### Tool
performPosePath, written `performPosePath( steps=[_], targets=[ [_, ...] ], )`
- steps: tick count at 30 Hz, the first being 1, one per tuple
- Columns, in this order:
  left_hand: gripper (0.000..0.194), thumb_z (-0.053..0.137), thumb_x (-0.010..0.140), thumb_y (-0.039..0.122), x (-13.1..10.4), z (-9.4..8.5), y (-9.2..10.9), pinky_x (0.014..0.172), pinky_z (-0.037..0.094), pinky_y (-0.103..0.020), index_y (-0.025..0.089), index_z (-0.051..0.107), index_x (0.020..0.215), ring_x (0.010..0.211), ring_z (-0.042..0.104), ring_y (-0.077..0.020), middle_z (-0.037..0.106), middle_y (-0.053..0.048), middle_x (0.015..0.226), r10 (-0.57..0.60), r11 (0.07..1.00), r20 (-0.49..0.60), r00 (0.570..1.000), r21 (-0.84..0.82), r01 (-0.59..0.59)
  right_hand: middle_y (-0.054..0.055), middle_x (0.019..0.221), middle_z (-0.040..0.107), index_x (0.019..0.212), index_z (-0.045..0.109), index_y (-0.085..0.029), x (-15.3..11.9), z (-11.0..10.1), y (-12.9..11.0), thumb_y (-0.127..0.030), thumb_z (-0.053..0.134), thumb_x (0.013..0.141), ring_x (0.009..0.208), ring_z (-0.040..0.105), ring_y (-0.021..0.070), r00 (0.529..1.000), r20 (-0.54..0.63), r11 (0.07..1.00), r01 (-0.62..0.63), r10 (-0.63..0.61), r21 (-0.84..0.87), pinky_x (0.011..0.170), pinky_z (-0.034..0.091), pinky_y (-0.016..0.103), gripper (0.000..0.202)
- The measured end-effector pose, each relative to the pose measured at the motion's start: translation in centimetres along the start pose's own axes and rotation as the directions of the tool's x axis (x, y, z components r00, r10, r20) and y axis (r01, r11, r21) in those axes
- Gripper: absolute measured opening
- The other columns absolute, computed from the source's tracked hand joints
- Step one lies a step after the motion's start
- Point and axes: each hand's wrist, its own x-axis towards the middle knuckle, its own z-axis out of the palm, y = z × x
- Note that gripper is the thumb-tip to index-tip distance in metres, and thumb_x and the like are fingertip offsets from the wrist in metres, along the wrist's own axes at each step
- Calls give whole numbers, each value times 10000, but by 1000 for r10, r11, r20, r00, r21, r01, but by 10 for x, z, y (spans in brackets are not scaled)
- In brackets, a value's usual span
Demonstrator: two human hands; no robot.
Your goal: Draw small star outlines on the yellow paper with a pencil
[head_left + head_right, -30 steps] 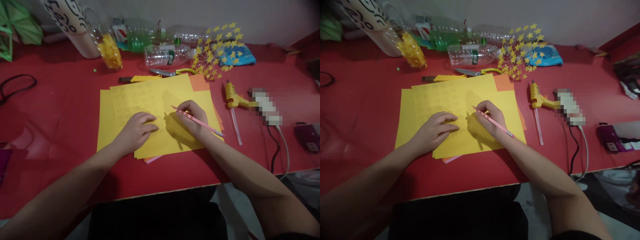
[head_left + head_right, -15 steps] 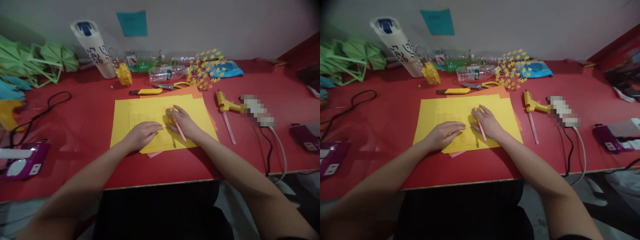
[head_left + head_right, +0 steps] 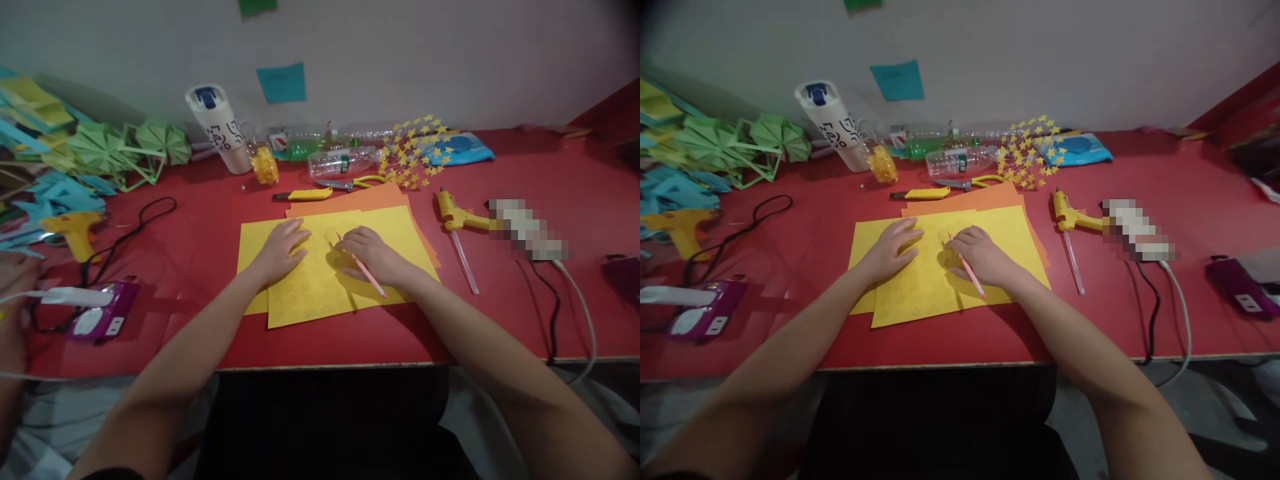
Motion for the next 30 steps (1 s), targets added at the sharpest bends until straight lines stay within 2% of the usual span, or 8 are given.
performPosePath(
  steps=[4,7,11,16,20,23,26,30],
  targets=[
    [438,508,948,355,-3,2,8,1196,203,-564,159,542,1338,1455,306,-298,399,-158,1534,38,991,183,982,118,-61,111,914,715,1026,649,-182,2,0,5,-363,547,921,896,639,255,998,-58,994,-10,17,108,832,509,434,233],
    [454,505,963,378,-6,2,14,1197,210,-548,170,515,1367,1452,310,-297,389,-151,1541,98,977,233,968,161,-138,185,1191,677,1179,608,-170,-1,4,9,-349,564,908,1185,585,327,987,-120,992,-100,109,76,958,493,513,328],
    [461,528,959,394,-9,3,21,1163,274,-556,134,534,1339,1385,403,-316,471,-187,1462,168,959,187,968,198,-205,195,1363,586,1306,545,-198,-4,10,9,-371,639,862,1342,468,377,987,-44,988,-151,152,19,1077,398,603,485],
    [456,538,953,404,-11,9,22,1155,301,-554,152,534,1333,1384,404,-320,464,-177,1467,228,952,155,961,172,-253,142,1110,710,1070,667,-218,5,-2,-2,-367,614,864,1138,611,319,967,-75,962,-232,244,144,953,481,520,260],
    [455,533,954,417,-10,10,18,1166,308,-535,162,533,1331,1389,409,-304,461,-158,1483,241,954,174,955,136,-266,1,553,567,741,626,-177,16,-22,-2,-443,444,929,525,534,138,830,28,703,-489,557,516,521,417,260,373],
    [474,511,969,434,-10,9,17,1188,282,-522,175,505,1367,1431,359,-289,410,-146,1530,242,954,208,948,130,-272,-66,474,511,918,594,-180,24,-26,4,-322,546,819,438,474,116,793,141,476,-486,592,733,465,361,231,180],
    [462,487,988,413,-10,8,20,1191,284,-516,169,493,1379,1452,328,-286,392,-149,1542,248,945,226,942,158,-287,-33,577,581,772,581,-175,30,-15,10,-234,662,659,516,518,110,794,126,473,-472,594,744,494,371,226,151],
    [353,486,990,335,-12,6,29,1124,381,-540,138,563,1272,1377,433,-318,496,-170,1457,338,908,184,923,193,-371,-60,559,521,720,551,-188,29,1,13,-256,649,664,475,442,87,750,59,440,-447,659,779,455,311,220,132]
  ],
)
